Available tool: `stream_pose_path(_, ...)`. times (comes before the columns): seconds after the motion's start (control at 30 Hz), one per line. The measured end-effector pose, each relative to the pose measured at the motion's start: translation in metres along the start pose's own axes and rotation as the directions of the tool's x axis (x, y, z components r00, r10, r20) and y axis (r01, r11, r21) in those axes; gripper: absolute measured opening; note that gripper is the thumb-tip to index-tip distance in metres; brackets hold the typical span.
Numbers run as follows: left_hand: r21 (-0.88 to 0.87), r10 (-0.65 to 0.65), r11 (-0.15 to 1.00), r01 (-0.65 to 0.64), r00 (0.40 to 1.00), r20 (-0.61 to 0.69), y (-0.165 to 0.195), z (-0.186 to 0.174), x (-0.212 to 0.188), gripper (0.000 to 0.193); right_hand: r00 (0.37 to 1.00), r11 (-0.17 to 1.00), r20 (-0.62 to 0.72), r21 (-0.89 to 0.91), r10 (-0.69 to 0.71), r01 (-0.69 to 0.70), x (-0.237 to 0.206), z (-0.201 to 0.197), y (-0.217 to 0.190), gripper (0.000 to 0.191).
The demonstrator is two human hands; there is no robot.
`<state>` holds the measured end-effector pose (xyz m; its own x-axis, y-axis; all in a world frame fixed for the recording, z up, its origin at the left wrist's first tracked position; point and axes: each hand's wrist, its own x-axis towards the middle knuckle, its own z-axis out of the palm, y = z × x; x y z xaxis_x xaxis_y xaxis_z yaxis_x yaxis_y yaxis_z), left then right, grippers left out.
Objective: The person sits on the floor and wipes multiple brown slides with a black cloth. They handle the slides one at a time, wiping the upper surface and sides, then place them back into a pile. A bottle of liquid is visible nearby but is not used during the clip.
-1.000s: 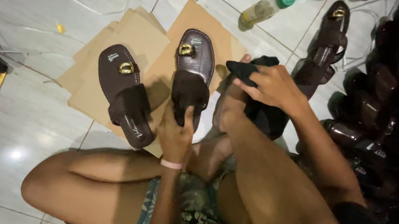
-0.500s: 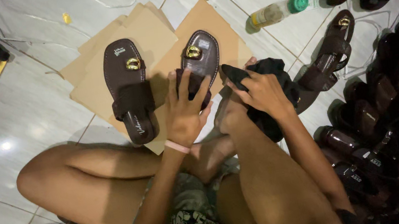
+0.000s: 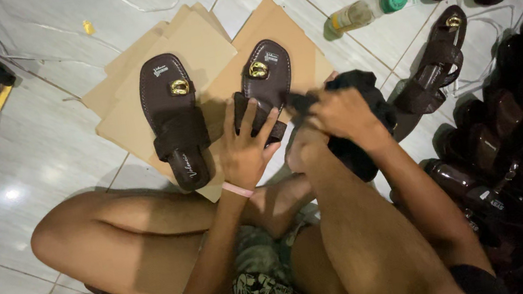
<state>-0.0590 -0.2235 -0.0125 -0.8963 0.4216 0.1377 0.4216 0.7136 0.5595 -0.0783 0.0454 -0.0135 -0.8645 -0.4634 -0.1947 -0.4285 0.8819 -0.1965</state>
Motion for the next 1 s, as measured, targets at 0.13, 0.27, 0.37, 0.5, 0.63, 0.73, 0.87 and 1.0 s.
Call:
stream_pose_path(0.13, -0.002, 0.02, 1.0, -0.02, 0.999, -0.033, 0.0, 0.002, 0.001, 0.081, 0.993, 0.998, -0.12, 0.066, 0.025, -0.017, 0.0, -0.001, 0.004, 0.022)
stream_pose_path(0.27, 0.002, 0.01, 1.0, -0.01, 0.999, -0.033, -0.001, 0.005, 0.002, 0.082, 0.998, 0.993, -0.057, 0.119, -0.014, 0.021, -0.004, 0.001, 0.002, 0.025)
stream_pose_path(0.37, 0.009, 0.007, 1.0, -0.007, 1.0, -0.026, 0.001, 0.005, 0.001, 0.082, 0.993, 0.999, -0.115, 0.023, 0.036, -0.033, -0.004, 0.003, 0.003, 0.025)
stream_pose_path(0.5, -0.013, 0.008, 1.0, -0.008, 1.0, -0.027, 0.002, 0.005, 0.001, 0.082, 0.991, 0.99, -0.092, 0.108, 0.101, -0.091, -0.007, 0.007, 0.002, 0.018)
stream_pose_path(0.63, 0.001, 0.002, 1.0, -0.002, 1.0, 0.012, 0.002, 0.006, 0.002, 0.083, 0.999, 0.995, -0.025, 0.088, 0.042, -0.04, -0.01, 0.009, 0.001, 0.019)
stream_pose_path(0.73, 0.007, 0.026, 1.0, -0.026, 0.999, -0.046, 0.001, 0.007, 0.001, 0.081, 0.987, 0.991, -0.122, 0.098, 0.103, -0.091, -0.01, 0.01, -0.001, 0.018)
stream_pose_path(0.87, -0.008, 0.019, 1.0, -0.019, 0.999, -0.037, 0.001, 0.009, -0.001, 0.082, 0.995, 0.993, 0.01, 0.067, 0.094, -0.095, -0.009, 0.009, -0.007, 0.021)
stream_pose_path(1.0, 0.006, 0.013, 1.0, -0.012, 1.0, -0.029, 0.001, 0.01, -0.001, 0.082, 0.998, 0.996, -0.026, 0.066, 0.061, -0.059, -0.009, 0.006, -0.009, 0.021)
